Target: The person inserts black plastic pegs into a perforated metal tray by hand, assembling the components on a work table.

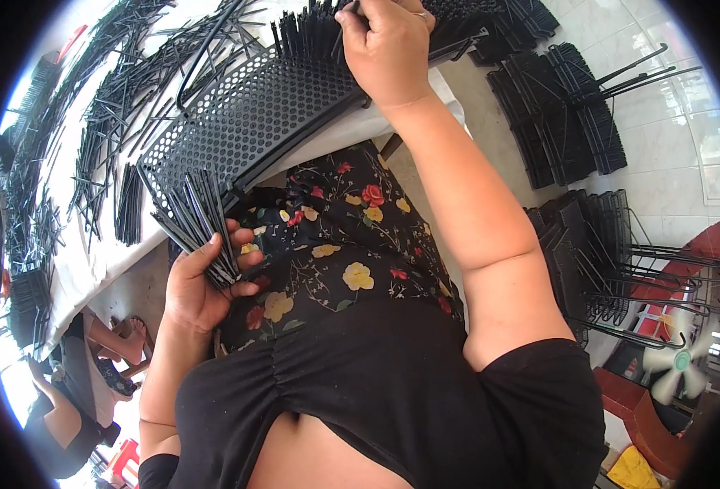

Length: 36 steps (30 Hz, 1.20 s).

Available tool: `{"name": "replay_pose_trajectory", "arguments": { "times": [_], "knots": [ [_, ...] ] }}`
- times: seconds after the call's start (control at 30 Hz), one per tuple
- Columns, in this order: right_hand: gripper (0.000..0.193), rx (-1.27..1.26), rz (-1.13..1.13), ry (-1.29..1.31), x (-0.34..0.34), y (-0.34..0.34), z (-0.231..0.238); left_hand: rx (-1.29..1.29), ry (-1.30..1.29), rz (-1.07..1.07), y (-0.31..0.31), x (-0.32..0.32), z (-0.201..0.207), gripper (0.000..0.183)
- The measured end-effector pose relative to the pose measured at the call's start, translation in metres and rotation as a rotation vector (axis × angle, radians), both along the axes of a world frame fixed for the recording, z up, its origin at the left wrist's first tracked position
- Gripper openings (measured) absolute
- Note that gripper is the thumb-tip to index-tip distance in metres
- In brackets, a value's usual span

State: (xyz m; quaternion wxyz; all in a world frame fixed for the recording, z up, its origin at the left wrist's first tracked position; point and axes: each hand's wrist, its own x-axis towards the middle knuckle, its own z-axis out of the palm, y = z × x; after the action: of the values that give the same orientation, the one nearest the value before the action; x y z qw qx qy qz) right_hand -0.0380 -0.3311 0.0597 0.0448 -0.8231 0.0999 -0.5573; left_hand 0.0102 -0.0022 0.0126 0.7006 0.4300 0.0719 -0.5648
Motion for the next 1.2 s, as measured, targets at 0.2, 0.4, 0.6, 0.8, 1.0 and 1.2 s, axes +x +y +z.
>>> {"name": "replay_pose_trajectory", "arguments": {
  "times": [0.2, 0.4, 0.6, 0.8, 1.0, 1.2],
  "knots": [
    [0.027, 0.075, -0.044, 0.086, 0.0, 0.005, 0.003, -0.014, 0.086, 0.013, -0.001, 0.002, 0.002, 0.031],
    [0.027, -0.217, -0.094, 0.036, 0.012, -0.02, -0.019, 0.097, -0.098, -0.046, -0.005, 0.002, 0.002, 0.027],
    [0.022, 0.445, 0.457, 0.033, -0.011, 0.071, -0.026, 0.155, -0.222, 0.011, -0.002, -0.006, 0.007, 0.021],
    [0.028, 1.745, 0.764, 0.77, -0.035, 0.169, -0.065, 0.097, 0.007, 0.01, 0.0, -0.005, 0.009, 0.027],
    [0.017, 2.151, 0.861, 0.707, -0.016, 0.173, -0.044, 0.112, -0.05, 0.002, 0.003, -0.005, 0.011, 0.03],
    [0.022, 2.243, 0.891, 0.588, -0.019, 0.185, -0.052, 0.026, 0.124, 0.017, 0.014, 0.002, 0.008, 0.041]
  ]
}}
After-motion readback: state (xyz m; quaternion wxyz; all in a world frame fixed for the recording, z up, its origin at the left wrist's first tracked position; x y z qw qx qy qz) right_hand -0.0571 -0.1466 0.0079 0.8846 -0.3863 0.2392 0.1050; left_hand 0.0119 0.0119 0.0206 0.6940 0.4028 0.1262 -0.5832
